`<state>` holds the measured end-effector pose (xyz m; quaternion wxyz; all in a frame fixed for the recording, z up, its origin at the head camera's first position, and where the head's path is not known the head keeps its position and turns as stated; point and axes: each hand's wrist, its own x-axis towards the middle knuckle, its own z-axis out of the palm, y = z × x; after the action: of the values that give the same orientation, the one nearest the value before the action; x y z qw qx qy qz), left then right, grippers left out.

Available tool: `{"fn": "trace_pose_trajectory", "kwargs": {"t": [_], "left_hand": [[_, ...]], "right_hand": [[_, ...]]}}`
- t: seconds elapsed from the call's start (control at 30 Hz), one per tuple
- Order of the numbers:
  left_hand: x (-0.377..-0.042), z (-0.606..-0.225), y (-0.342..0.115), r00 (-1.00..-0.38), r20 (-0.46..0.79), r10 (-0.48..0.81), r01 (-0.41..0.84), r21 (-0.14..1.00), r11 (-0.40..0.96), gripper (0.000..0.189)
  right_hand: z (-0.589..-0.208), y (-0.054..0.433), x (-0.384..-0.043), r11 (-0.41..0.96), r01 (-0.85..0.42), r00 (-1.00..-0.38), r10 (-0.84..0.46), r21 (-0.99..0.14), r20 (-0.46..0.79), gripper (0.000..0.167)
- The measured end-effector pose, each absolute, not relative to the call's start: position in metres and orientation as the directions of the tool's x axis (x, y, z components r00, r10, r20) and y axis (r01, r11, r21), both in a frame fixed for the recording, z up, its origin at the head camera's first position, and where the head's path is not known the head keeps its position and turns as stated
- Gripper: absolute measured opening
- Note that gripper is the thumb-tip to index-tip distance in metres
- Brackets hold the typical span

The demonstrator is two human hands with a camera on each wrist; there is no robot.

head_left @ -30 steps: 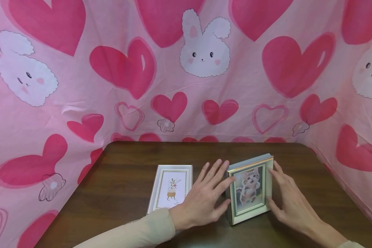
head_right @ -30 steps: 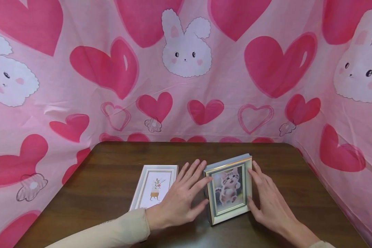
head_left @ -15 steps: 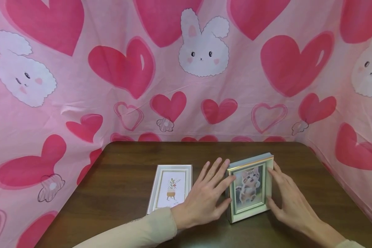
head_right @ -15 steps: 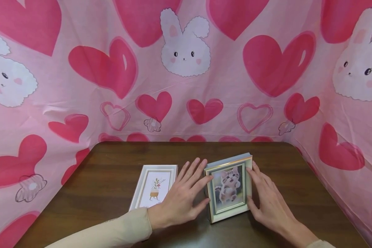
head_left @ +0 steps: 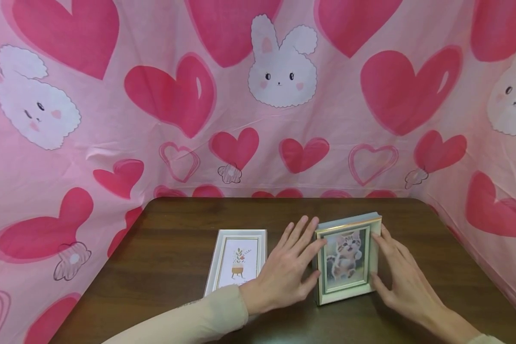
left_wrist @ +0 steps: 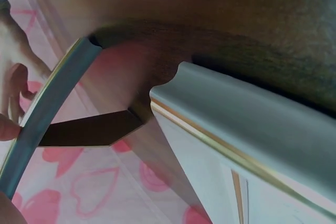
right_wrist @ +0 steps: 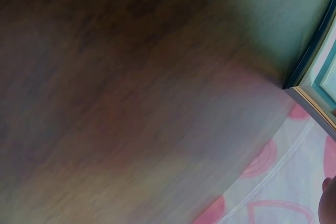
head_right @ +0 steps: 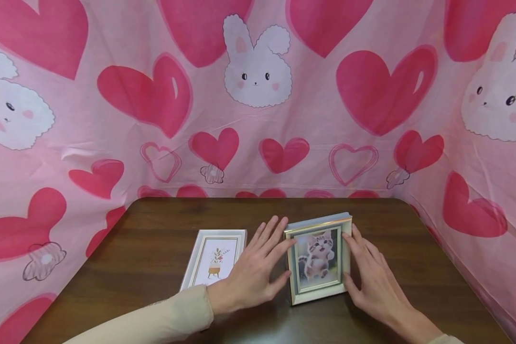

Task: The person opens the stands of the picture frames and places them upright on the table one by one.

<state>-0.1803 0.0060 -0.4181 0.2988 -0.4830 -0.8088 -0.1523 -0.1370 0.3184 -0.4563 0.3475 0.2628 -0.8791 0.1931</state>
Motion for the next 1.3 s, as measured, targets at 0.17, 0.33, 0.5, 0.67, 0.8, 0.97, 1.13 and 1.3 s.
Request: {"fn": "trace_pose_trajectory", "kwargs": {"t": [0.17, 0.33, 0.5, 0.67, 0.8, 0.97, 1.13, 1.3], "left_hand": [[-0.184, -0.418, 0.007, -0.363, 0.623, 0.693, 0.873, -0.032, 0.487, 0.074], [-0.187, -0.417, 0.008, -0.368, 0.618, 0.694, 0.873, -0.028, 0.488, 0.074], [-0.190, -0.416, 0.009, -0.375, 0.611, 0.697, 0.874, -0.017, 0.486, 0.074], [-0.194, -0.414, 0.011, -0.373, 0.609, 0.700, 0.873, -0.025, 0.488, 0.075], [-0.196, -0.412, 0.013, -0.375, 0.604, 0.703, 0.870, -0.033, 0.492, 0.074], [-0.200, -0.411, 0.015, -0.389, 0.590, 0.708, 0.870, -0.019, 0.493, 0.073], [-0.203, -0.409, 0.016, -0.407, 0.574, 0.711, 0.872, 0.012, 0.489, 0.073], [-0.207, -0.408, 0.019, -0.415, 0.571, 0.709, 0.870, 0.022, 0.492, 0.074]], "right_hand": [[-0.456, 0.319, -0.137, 0.790, -0.593, -0.622, -0.324, -0.158, 0.713, 0.084], [-0.456, 0.319, -0.137, 0.794, -0.588, -0.612, -0.315, -0.151, 0.725, 0.082], [-0.457, 0.319, -0.137, 0.797, -0.585, -0.613, -0.309, -0.154, 0.728, 0.083], [-0.458, 0.319, -0.138, 0.799, -0.581, -0.610, -0.303, -0.154, 0.732, 0.084], [-0.459, 0.319, -0.138, 0.800, -0.581, -0.599, -0.296, -0.150, 0.744, 0.084], [-0.458, 0.319, -0.138, 0.809, -0.567, -0.608, -0.283, -0.155, 0.742, 0.084], [-0.458, 0.319, -0.139, 0.809, -0.567, -0.603, -0.279, -0.156, 0.747, 0.084], [-0.457, 0.320, -0.141, 0.810, -0.565, -0.607, -0.278, -0.159, 0.745, 0.085]]}}
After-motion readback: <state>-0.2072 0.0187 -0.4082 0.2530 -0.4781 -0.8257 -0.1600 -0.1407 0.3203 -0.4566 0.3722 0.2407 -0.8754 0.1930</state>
